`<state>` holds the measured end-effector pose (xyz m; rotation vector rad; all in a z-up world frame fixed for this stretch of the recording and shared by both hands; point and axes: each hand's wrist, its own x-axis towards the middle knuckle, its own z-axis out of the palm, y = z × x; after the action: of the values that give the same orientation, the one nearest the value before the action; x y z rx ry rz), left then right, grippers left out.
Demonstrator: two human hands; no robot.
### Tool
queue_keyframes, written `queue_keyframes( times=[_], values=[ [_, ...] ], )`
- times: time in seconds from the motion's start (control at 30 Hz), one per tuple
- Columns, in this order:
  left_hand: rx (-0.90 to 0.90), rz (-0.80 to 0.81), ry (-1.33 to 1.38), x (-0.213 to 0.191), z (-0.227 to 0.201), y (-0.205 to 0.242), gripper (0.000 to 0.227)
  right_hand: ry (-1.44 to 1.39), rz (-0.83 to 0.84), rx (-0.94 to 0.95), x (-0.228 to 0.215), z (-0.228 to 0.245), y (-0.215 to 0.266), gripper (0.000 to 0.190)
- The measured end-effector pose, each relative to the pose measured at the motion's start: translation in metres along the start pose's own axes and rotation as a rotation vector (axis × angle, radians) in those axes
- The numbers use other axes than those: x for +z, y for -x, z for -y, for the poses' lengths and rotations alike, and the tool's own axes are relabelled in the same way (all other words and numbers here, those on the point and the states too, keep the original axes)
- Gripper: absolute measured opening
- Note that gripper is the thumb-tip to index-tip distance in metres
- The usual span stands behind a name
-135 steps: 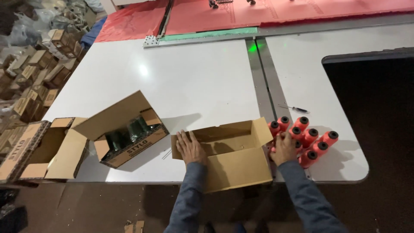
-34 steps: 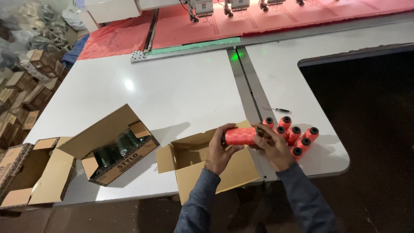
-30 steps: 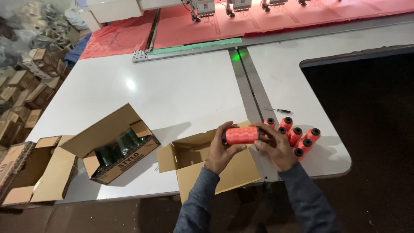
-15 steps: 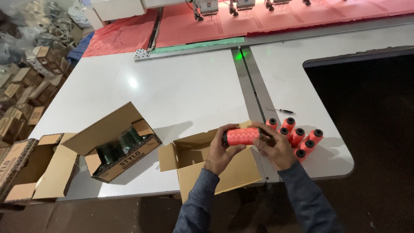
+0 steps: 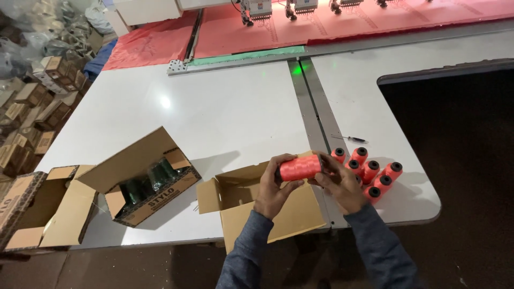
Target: The person unpacks orange thread spools from a cardboard box and places them on a table. They then move to a row of embroidery machines and thread the orange spools into the machine heads, guiding the thread through the tension mechanisms.
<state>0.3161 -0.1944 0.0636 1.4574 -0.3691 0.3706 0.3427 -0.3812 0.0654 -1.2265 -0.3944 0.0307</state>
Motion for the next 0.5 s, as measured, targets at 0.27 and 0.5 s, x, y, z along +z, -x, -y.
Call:
queue_keyframes(
  times=[0.27, 0.5],
  values=[
    [0.067, 0.018, -0.281, 0.003, -0.018, -0.009, 0.028, 0.165, -0.008, 0.003, -0.022, -0.028, -0.006, 0.062],
    [0.047, 0.024, -0.392, -0.003, -0.01, -0.017, 0.018, 0.174, -0.013, 0.192, -0.012, -0.018, -0.005, 0.064]
  ],
)
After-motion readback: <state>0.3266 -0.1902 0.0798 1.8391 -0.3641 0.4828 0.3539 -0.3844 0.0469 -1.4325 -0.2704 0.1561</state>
